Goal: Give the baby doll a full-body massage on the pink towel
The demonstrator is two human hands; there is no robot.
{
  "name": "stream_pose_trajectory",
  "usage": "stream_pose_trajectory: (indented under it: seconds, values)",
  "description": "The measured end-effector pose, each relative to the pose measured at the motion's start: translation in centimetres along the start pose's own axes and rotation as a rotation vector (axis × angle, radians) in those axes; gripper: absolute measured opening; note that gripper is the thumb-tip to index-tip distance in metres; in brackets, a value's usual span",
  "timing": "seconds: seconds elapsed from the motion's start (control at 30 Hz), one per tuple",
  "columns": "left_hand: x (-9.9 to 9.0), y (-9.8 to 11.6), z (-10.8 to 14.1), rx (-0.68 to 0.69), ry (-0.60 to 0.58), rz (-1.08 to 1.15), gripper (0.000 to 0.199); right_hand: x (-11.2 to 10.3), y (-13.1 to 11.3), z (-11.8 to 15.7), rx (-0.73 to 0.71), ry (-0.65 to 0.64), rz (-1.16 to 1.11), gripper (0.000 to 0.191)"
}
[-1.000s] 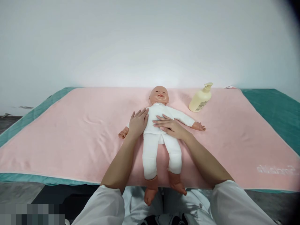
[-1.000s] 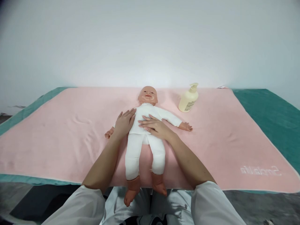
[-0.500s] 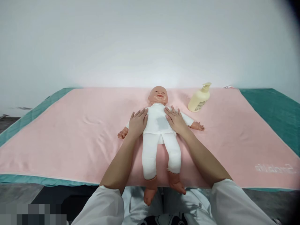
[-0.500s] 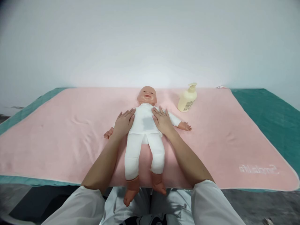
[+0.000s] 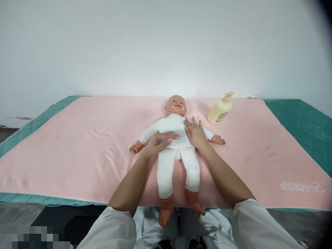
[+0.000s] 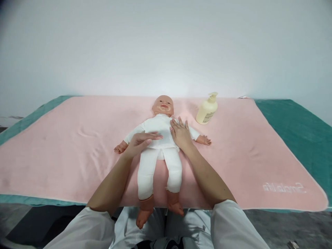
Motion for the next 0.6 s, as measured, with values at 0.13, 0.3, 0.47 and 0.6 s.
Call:
stream_pose_trajectory:
  seconds: [0.13, 0.3, 0.47, 0.6]
  values:
    - [1.0, 0.0, 0.1, -0.074, -0.128, -0.038, 0.049, 0.0, 0.0, 0.0, -0.002, -0.001, -0.018, 0.053]
    - [1.7, 0.3, -0.2, -0.052, -0.262, -0.175, 0.043, 0.0, -0.1, 0.0, -0.011, 0.009, -0.026, 0.054]
    - [1.8, 0.5, -0.4, 0.005, -0.311, -0.239, 0.042, 0.0, -0.1, 0.1, -0.012, 0.008, -0.019, 0.054]
    - [1.3, -0.3, -0.8, 0.001, -0.271, -0.333, 0.043, 0.1, -0.2, 0.1, -0.005, -0.005, -0.009, 0.055]
Point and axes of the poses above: each hand's wrist, its own z-axis away from the middle knuckle, its own x-axis out of the palm, y = z × x, the point moved 6 cm from there along -z, towards the middle knuckle, and after that the axes turned 1 degree about -y, right-handed, at the moved point
